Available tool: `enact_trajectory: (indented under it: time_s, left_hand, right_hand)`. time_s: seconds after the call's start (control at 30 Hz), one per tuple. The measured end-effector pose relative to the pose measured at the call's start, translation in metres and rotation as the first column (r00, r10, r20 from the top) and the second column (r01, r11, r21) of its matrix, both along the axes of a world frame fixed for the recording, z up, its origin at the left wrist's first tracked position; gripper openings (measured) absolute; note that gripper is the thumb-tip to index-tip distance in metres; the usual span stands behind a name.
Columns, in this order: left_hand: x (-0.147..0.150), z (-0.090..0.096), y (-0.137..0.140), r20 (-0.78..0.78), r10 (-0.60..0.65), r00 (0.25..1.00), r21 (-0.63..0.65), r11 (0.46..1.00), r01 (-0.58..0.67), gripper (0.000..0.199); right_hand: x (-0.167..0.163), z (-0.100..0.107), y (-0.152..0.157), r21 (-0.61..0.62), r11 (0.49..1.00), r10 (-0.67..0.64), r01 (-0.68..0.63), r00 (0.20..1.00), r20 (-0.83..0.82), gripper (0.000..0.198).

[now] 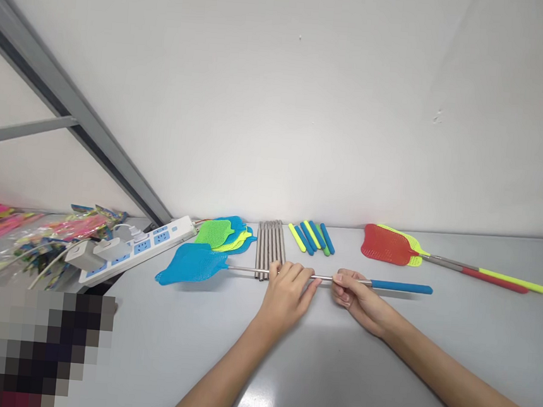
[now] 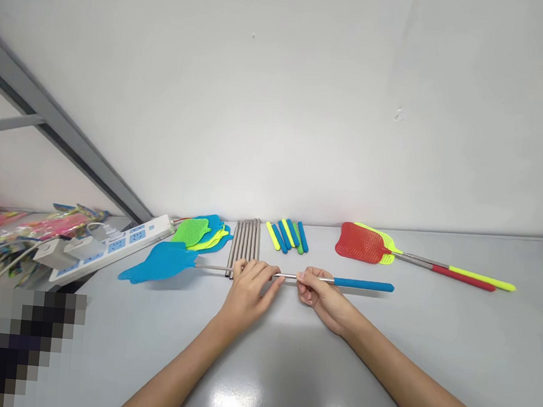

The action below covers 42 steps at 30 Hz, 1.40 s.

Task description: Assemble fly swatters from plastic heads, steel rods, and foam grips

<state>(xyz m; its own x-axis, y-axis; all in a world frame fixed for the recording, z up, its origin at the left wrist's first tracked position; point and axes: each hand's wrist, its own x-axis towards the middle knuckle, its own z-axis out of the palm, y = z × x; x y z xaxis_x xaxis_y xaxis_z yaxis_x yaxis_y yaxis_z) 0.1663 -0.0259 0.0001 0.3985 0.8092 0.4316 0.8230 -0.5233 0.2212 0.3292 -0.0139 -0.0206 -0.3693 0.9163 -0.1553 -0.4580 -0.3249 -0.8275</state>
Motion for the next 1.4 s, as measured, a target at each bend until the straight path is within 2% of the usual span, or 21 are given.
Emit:
enact_trajectory:
  time_s: [0.17, 0.43, 0.7, 0.97, 1.23, 1.4]
  left_hand:
    - [0.01, -0.004, -0.005, -0.021, -0.049, 0.999, 0.02, 0.999, 0.049, 0.017]
    - [0.011, -0.013, -0.003, -0.046, -0.068, 0.997, 0.012, 0.998, 0.068, 0.021]
    - [0.012, -0.014, -0.002, -0.074, -0.059, 0.996, 0.001, 0.998, 0.059, 0.021]
    - [0.009, -0.018, -0.001, -0.048, -0.097, 0.994, 0.042, 0.994, 0.1, 0.022]
    - [0.012, -0.02, -0.002, -0.02, -0.063, 0.998, 0.0, 0.998, 0.063, 0.02]
    - [0.012, -0.022, -0.002, 0.061, -0.009, 0.998, -0.001, 1.0, 0.01, 0.018]
  right_hand:
    - [-0.002, 0.001, -0.003, 0.029, 0.998, 0.048, -0.049, 0.998, 0.039, 0.023]
    - [-0.003, 0.0, -0.003, 0.031, 0.998, 0.055, -0.056, 0.997, 0.044, 0.021]
    - [-0.005, 0.002, -0.004, 0.06, 0.996, 0.065, -0.066, 0.997, 0.03, 0.015]
    - [-0.009, 0.001, -0.005, 0.168, 0.98, 0.077, -0.107, 0.982, 0.175, 0.029]
    - [-0.008, -0.003, -0.002, 0.081, 0.991, 0.095, -0.109, 0.982, 0.165, 0.031]
    - [-0.006, -0.006, -0.001, 0.041, 0.994, 0.098, -0.105, 0.984, 0.148, 0.032]
